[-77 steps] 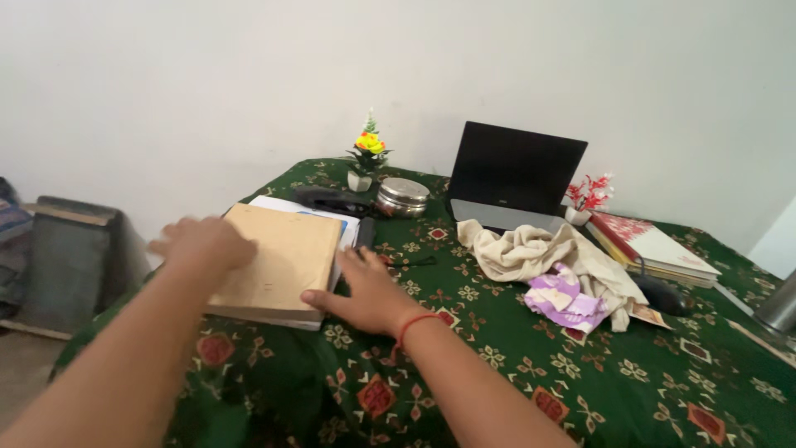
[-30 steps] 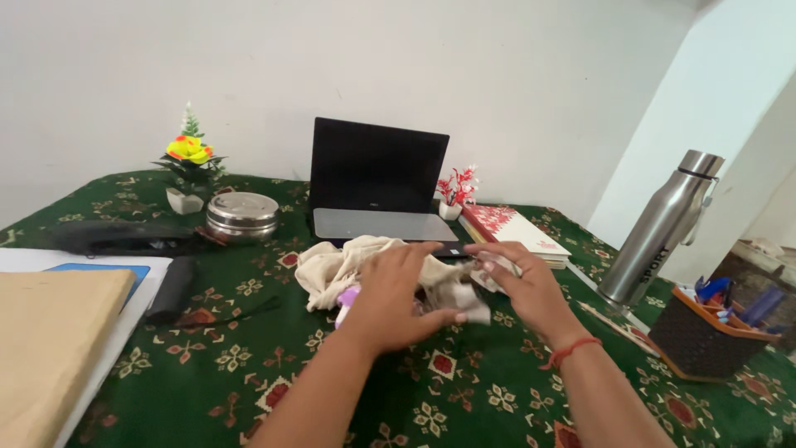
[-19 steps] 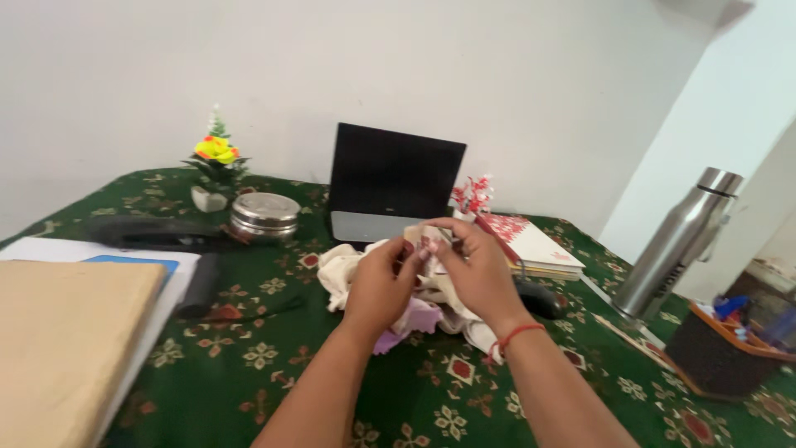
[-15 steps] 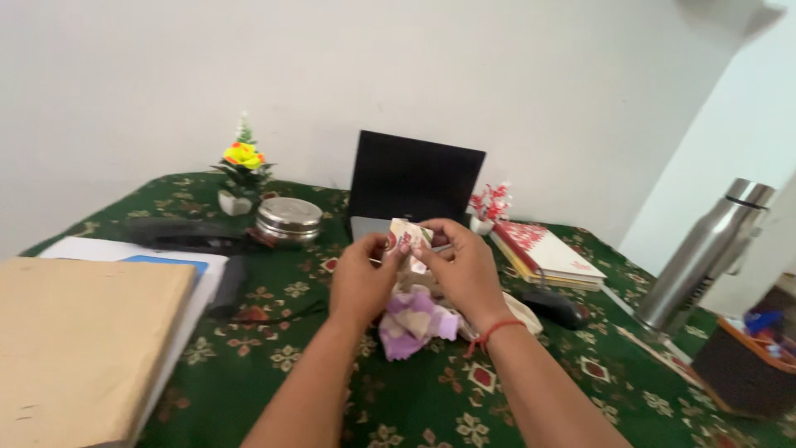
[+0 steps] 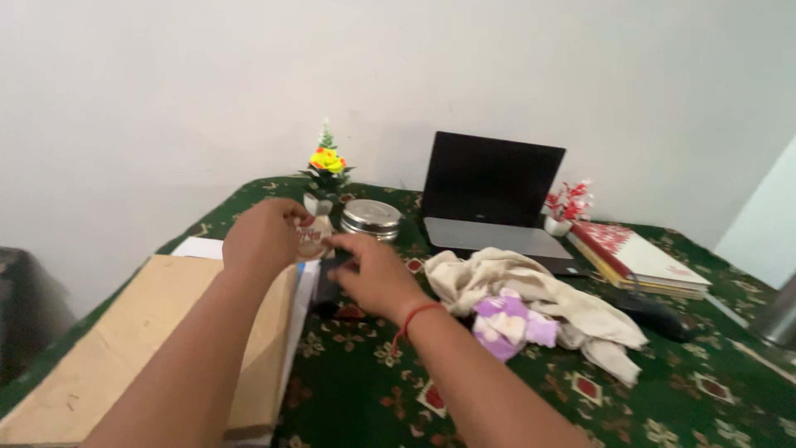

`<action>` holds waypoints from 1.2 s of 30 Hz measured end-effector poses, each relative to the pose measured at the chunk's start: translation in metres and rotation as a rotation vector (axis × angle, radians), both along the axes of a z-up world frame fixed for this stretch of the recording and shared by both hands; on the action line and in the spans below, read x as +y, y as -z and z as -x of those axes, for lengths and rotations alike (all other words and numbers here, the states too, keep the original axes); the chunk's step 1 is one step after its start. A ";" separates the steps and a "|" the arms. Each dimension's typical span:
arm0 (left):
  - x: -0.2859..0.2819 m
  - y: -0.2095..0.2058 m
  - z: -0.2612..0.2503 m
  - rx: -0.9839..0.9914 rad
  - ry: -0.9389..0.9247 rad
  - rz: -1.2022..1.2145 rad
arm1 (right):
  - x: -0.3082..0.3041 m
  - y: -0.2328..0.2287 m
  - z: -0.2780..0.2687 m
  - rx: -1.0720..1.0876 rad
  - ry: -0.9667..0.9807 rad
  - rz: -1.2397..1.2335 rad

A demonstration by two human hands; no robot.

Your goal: The person wipes the covers of several books and a laptop with a cloth, then cleans a computer mouse and a plastic chair. The person uses a white cloth and a purple cloth to wipe the items on a table covered with a green patterned cloth.

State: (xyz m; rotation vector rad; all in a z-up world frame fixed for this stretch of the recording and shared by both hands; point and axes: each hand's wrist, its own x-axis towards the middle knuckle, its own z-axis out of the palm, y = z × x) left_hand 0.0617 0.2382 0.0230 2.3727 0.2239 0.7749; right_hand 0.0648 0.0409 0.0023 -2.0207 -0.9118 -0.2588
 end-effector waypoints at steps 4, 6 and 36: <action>0.026 0.014 -0.008 -0.033 -0.069 -0.161 | 0.012 0.033 0.002 -0.357 -0.004 0.169; 0.041 0.015 -0.021 0.076 -0.129 -0.136 | 0.011 0.046 0.001 -0.303 0.063 0.239; -0.242 0.025 0.012 0.351 0.450 -0.402 | -0.285 0.002 0.030 -0.095 0.534 0.546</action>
